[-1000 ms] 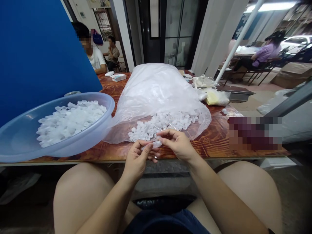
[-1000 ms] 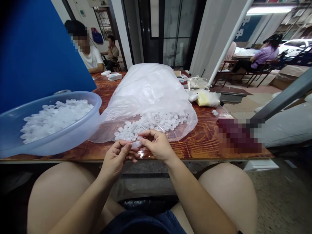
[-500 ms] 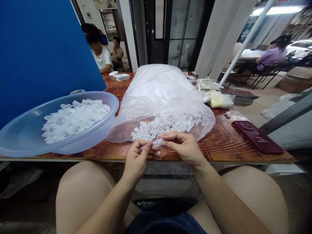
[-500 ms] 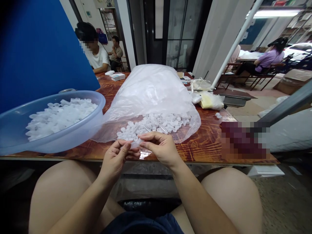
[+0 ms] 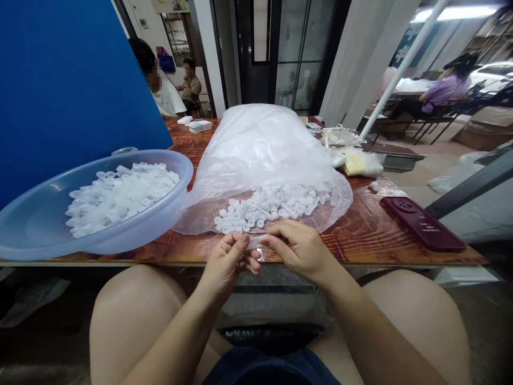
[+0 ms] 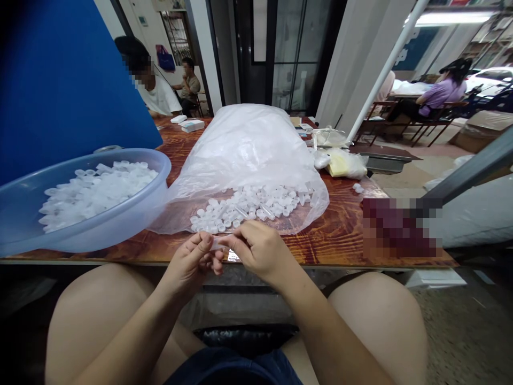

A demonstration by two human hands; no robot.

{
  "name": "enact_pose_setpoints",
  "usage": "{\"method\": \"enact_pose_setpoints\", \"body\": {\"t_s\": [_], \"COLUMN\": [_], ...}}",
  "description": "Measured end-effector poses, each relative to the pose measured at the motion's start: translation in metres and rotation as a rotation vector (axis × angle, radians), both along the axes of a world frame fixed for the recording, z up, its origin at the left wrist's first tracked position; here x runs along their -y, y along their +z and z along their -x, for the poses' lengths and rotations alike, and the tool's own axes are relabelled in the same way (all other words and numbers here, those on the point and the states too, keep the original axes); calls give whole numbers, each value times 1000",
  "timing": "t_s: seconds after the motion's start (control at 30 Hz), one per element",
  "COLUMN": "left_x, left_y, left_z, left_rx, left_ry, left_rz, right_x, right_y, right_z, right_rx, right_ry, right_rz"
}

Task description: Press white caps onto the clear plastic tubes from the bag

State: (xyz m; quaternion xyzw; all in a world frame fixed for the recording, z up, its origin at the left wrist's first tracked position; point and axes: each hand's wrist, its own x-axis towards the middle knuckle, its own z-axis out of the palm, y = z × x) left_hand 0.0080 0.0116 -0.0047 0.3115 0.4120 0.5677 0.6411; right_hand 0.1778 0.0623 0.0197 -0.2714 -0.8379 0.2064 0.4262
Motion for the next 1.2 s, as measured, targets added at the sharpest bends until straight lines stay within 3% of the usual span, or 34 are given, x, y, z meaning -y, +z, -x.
{"method": "enact_pose_setpoints", "body": {"t_s": [0.07, 0.23, 0.37, 0.53, 0.7, 0.9, 1.07, 1.2], "left_x": [0, 0, 0, 0, 2, 11, 10, 14], "left_y": [1, 3, 3, 2, 1, 2, 6, 11], "left_z": [0, -1, -1, 1, -1, -2, 4, 9], "left_rx": [-23, -51, -47, -55, -106, -325, -83, -3], "left_ry": [12, 41, 41, 84, 103, 231, -69, -137], "left_rz": [-14, -19, -36, -42, -73, -277, -70, -55], "right_x": [2, 7, 9, 8, 9, 11, 16, 24], "right_y": [0, -1, 0, 1, -2, -5, -4, -3], "right_z": [0, -2, -3, 2, 7, 11, 9, 8], "right_rx": [28, -60, -70, -23, -13, -166, -196, -224], "right_ry": [-48, 82, 2, 64, 28, 31, 31, 22], "right_rz": [95, 197, 325, 138, 257, 166, -113, -117]}}
